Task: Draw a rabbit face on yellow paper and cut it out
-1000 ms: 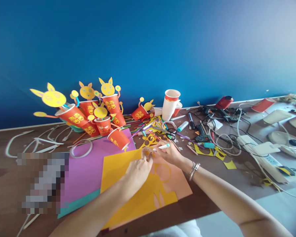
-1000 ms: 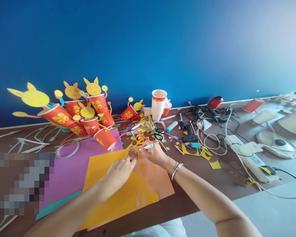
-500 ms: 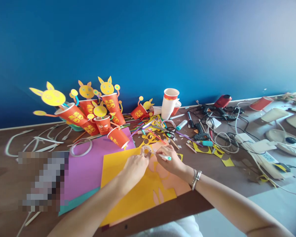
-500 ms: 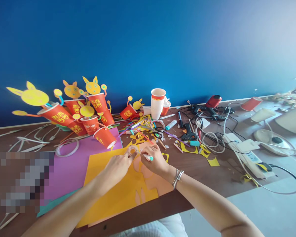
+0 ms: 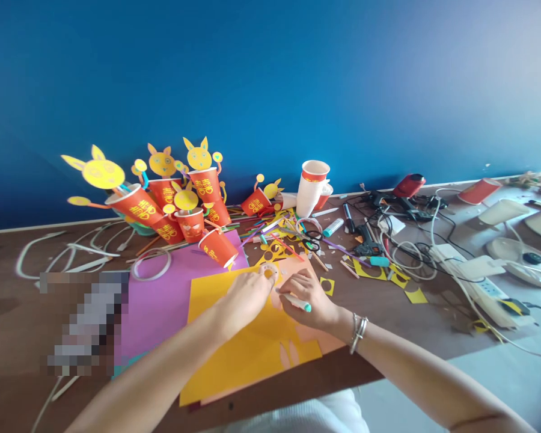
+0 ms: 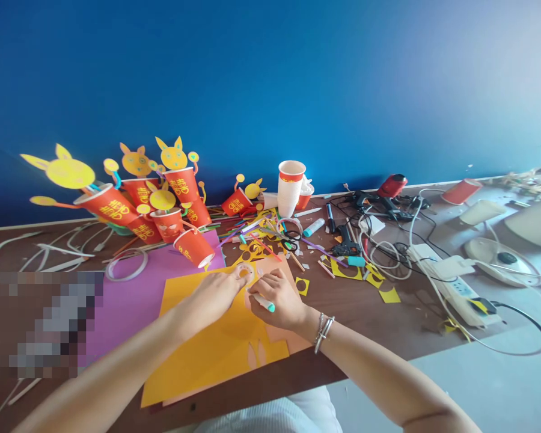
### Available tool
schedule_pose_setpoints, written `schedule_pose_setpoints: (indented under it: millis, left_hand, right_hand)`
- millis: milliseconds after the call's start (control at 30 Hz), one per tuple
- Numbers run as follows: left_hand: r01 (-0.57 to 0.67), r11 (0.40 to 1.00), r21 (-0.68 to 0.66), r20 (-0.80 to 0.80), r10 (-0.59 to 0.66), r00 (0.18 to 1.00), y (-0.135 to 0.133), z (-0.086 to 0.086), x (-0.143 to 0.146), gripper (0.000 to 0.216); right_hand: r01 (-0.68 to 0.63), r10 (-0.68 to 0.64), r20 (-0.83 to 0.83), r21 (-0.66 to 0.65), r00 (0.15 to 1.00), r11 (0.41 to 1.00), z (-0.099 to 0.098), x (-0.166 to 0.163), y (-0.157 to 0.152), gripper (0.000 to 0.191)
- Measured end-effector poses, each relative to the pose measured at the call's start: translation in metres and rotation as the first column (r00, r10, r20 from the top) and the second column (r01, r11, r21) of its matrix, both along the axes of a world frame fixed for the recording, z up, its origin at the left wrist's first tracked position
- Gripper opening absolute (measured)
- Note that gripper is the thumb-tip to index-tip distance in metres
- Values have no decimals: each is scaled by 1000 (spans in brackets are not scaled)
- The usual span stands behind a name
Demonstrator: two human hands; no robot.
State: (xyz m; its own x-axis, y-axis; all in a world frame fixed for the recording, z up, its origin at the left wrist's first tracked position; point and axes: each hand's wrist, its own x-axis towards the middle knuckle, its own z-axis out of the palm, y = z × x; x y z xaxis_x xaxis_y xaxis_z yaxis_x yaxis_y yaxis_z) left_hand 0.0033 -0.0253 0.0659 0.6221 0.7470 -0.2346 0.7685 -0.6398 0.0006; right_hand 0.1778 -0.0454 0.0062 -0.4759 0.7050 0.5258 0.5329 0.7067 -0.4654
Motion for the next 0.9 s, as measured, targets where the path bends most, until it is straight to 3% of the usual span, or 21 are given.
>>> schedule_pose_setpoints:
  millis: [300,400,567,667,767,900]
  left_hand:
    - [77,996,-40,-56,-80,995,5,16,6,39]
    - [67,997,-43,-61,-69,996,5,11,4,50]
    - [66,995,-69,4,-66,998,5,3,-2,55]
    - [31,994,-100,-68,-38,997,4,6,2,46]
    - [-4,994,-110,-143,-11,990,3,9,6,36]
    - [8,995,-99,-102,-18,995,9,9,0,31]
  right_hand:
    - [-226,142,323,239,936,944,-3,-2,-8,15]
    - [-142,73,305,211,950,967,-1,10,-14,17]
    - [115,-144,208,144,968,983,4,11,-6,8]
    - [231,-241,165,78,956,970,4,-6,12,30]
    - [238,-234,233,12,944,971,1,-20,28,34]
    - [206,-195,243,-22,950,978,-5,-24,35,36]
